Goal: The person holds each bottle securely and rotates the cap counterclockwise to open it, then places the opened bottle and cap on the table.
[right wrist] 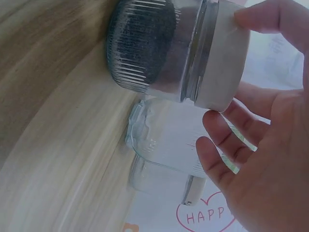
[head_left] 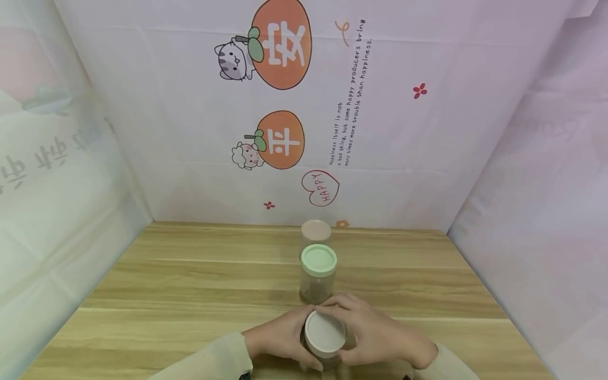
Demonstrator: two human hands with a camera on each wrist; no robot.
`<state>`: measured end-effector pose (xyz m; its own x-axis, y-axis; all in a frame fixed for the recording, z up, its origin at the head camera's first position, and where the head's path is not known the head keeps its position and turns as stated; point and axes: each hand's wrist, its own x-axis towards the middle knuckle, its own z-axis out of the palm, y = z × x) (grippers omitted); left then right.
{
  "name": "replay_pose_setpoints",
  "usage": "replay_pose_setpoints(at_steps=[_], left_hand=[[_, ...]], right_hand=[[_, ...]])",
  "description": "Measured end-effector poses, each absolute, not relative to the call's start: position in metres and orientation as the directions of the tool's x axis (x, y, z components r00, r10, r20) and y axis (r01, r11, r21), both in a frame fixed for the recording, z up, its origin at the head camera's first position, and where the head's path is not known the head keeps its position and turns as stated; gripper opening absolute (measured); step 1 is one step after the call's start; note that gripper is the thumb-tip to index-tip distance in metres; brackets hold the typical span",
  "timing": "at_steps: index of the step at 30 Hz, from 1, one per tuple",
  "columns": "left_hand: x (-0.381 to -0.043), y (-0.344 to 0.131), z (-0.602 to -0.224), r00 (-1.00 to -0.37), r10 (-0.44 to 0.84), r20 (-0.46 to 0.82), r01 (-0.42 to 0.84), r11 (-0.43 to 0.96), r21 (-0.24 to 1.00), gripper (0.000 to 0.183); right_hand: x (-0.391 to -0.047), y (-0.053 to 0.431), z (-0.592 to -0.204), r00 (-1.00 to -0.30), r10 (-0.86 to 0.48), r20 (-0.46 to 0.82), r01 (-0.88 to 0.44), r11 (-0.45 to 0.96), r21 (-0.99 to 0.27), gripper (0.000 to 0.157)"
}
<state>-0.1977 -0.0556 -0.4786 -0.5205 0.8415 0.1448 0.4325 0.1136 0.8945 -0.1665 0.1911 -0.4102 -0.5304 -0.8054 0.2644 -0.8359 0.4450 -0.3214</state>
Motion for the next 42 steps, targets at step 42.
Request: replay_pose_setpoints(at_steps=[42], left_hand=[[-0.197, -0.055, -0.48, -0.515, 0.842, 0.164, 0.465, 0.114, 0.878, 0.08]], right_hand=[[-0.153, 0.187, -0.415, -0.665, -0.689, 0.288, -0.745, 0.585, -0.322, 0.076]])
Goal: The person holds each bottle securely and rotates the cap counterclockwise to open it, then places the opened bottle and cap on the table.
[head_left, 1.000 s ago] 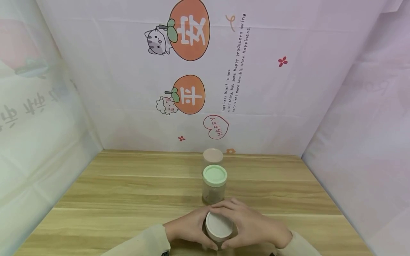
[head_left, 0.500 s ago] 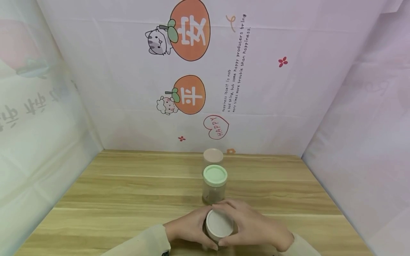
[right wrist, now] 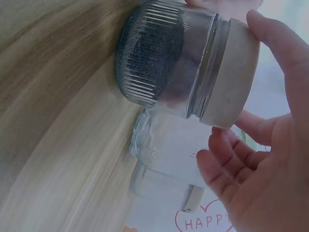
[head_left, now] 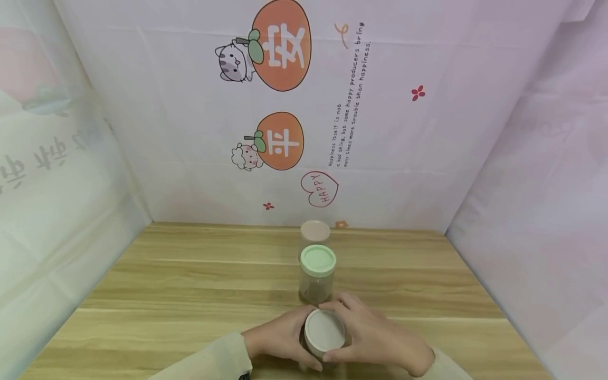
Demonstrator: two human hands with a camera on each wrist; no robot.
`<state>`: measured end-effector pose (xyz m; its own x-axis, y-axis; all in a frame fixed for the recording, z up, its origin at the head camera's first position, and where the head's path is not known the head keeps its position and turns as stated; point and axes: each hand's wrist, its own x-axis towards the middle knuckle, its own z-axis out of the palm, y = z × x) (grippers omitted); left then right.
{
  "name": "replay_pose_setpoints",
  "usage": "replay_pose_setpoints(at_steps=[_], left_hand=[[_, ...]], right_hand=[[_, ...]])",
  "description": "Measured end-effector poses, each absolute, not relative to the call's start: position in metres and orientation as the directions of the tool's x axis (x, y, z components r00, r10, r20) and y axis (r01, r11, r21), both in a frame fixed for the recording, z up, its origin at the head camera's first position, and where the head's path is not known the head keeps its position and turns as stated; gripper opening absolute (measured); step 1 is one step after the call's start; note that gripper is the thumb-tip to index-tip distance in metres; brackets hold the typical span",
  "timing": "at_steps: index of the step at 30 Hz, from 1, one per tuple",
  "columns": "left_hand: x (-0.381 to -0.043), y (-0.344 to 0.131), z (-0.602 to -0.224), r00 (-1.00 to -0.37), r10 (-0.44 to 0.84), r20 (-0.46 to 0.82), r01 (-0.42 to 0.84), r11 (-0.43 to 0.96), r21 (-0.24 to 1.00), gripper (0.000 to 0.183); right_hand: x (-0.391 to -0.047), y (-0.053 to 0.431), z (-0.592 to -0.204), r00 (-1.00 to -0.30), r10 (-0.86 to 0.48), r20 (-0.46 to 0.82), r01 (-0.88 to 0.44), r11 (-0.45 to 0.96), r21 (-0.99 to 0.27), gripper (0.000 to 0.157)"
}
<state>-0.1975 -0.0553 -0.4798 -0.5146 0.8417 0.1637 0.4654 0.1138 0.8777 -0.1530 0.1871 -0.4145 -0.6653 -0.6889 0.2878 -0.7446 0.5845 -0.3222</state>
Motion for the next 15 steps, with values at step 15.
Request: replay_pose_setpoints(at_steps=[15], left_hand=[[-0.1989, -0.0537, -0.4816, -0.487, 0.854, 0.182, 0.45, 0.066, 0.891, 0.091]], right_hand=[[-0.1633, 0.1918, -0.4141, -0.566, -0.787, 0.246, -0.806, 0.466, -0.364, 0.081]])
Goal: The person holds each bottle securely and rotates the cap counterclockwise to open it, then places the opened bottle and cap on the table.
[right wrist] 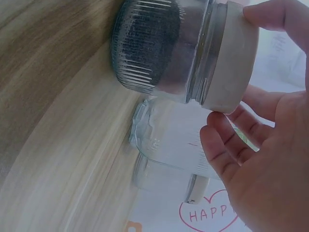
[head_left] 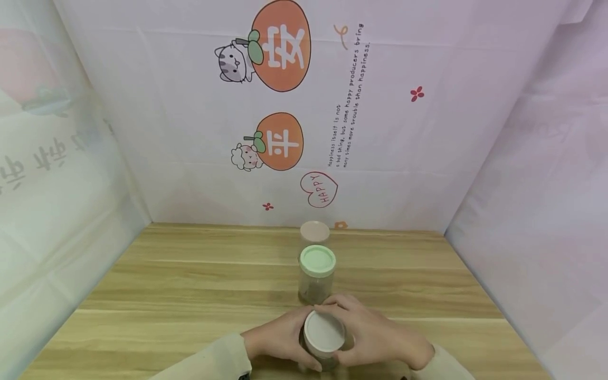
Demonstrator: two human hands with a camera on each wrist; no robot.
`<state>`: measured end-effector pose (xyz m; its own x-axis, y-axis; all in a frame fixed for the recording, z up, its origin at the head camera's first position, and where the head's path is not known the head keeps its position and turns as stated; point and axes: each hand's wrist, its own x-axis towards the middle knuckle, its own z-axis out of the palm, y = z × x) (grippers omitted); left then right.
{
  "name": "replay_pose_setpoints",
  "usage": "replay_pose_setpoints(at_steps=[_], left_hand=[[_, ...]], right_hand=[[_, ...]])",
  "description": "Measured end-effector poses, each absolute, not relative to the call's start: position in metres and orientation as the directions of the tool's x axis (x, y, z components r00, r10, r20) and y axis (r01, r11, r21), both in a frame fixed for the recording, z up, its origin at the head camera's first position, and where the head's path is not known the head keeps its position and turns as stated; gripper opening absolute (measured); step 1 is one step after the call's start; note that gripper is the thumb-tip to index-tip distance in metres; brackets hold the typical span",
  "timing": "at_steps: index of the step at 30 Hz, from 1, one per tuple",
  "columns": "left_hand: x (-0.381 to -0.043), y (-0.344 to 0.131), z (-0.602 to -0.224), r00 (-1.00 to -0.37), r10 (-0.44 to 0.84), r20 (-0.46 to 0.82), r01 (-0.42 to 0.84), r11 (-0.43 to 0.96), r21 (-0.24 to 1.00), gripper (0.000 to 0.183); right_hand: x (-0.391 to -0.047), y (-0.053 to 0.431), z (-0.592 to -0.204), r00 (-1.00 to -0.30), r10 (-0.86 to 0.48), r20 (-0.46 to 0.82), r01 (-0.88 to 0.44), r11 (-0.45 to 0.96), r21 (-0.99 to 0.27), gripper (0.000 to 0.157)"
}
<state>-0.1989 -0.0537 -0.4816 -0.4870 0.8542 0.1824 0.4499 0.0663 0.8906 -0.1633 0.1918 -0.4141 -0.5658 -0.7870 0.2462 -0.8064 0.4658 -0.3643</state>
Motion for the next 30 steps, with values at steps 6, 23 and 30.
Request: replay_pose_setpoints(at_steps=[6, 23, 30], left_hand=[[-0.199, -0.055, -0.482, -0.491, 0.854, 0.171, 0.438, 0.072, 0.896, 0.091], [-0.201, -0.052, -0.484, -0.483, 0.857, 0.18, 0.477, 0.085, 0.875, 0.089], [-0.202, -0.052, -0.485, -0.482, 0.858, 0.177, 0.472, 0.084, 0.878, 0.089]], right_hand=[[-0.165, 0.192, -0.415, -0.522, -0.817, 0.244, -0.827, 0.416, -0.378, 0.087], [-0.156, 0.186, -0.419, -0.627, -0.712, 0.317, -0.779, 0.568, -0.265, 0.091], [-0.152, 0.182, -0.419, -0.652, -0.669, 0.357, -0.754, 0.624, -0.207, 0.091]])
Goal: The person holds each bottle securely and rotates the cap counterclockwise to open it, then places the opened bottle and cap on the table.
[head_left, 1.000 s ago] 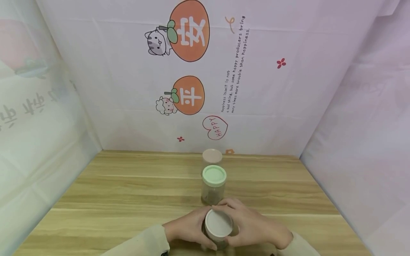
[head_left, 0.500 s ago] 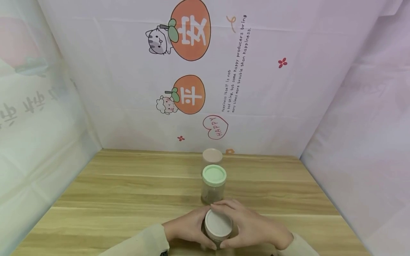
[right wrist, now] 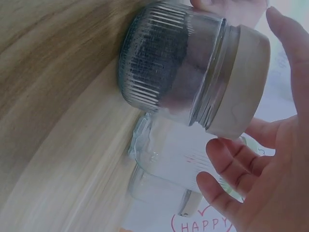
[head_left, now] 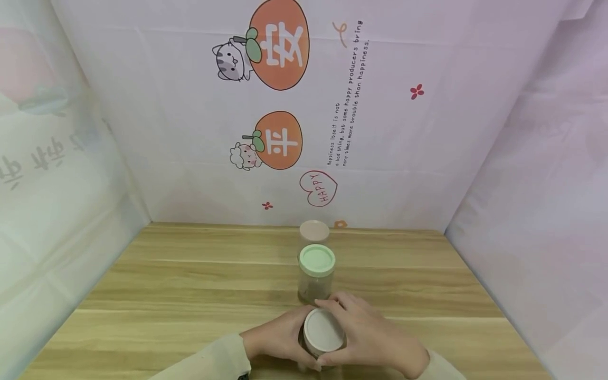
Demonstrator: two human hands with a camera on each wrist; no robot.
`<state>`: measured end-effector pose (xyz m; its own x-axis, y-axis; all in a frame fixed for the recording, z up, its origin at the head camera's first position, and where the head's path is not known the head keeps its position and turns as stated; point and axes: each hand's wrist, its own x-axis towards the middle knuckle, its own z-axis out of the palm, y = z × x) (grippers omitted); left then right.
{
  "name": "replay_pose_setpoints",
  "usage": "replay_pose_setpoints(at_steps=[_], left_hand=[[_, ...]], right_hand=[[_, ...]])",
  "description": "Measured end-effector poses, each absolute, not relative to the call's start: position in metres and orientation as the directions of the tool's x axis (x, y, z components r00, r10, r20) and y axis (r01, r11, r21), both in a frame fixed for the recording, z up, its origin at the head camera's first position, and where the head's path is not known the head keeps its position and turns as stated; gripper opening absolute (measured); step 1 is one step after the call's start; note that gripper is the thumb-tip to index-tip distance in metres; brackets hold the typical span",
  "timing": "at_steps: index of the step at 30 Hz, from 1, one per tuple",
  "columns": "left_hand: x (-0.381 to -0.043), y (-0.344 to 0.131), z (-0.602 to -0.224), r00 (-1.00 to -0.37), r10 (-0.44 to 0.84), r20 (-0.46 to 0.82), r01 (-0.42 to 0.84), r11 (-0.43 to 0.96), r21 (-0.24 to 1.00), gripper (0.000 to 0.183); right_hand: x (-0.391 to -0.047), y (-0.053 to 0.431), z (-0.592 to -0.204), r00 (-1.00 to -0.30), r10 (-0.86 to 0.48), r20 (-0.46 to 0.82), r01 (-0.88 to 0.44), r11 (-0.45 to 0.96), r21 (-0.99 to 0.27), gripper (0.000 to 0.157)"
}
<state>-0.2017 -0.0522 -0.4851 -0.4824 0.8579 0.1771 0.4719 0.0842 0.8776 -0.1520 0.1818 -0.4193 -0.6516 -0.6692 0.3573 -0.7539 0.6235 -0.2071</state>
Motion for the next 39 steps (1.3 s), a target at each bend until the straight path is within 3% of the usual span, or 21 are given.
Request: replay_pose_setpoints(at_steps=[9, 19, 39], left_hand=[[-0.2013, -0.0518, -0.4846, -0.48, 0.854, 0.202, 0.494, 0.072, 0.866, 0.091], [-0.199, -0.0521, -0.4837, -0.468, 0.859, 0.207, 0.483, 0.053, 0.874, 0.091], [-0.2013, -0.0514, -0.4849, -0.482, 0.855, 0.192, 0.459, 0.06, 0.886, 0.089]], right_hand=[[-0.1536, 0.1797, -0.4221, -0.647, -0.672, 0.36, -0.756, 0.626, -0.19, 0.085], [-0.155, 0.1817, -0.4192, -0.61, -0.721, 0.329, -0.792, 0.552, -0.261, 0.072], [-0.1612, 0.1855, -0.415, -0.538, -0.784, 0.31, -0.839, 0.466, -0.279, 0.08]])
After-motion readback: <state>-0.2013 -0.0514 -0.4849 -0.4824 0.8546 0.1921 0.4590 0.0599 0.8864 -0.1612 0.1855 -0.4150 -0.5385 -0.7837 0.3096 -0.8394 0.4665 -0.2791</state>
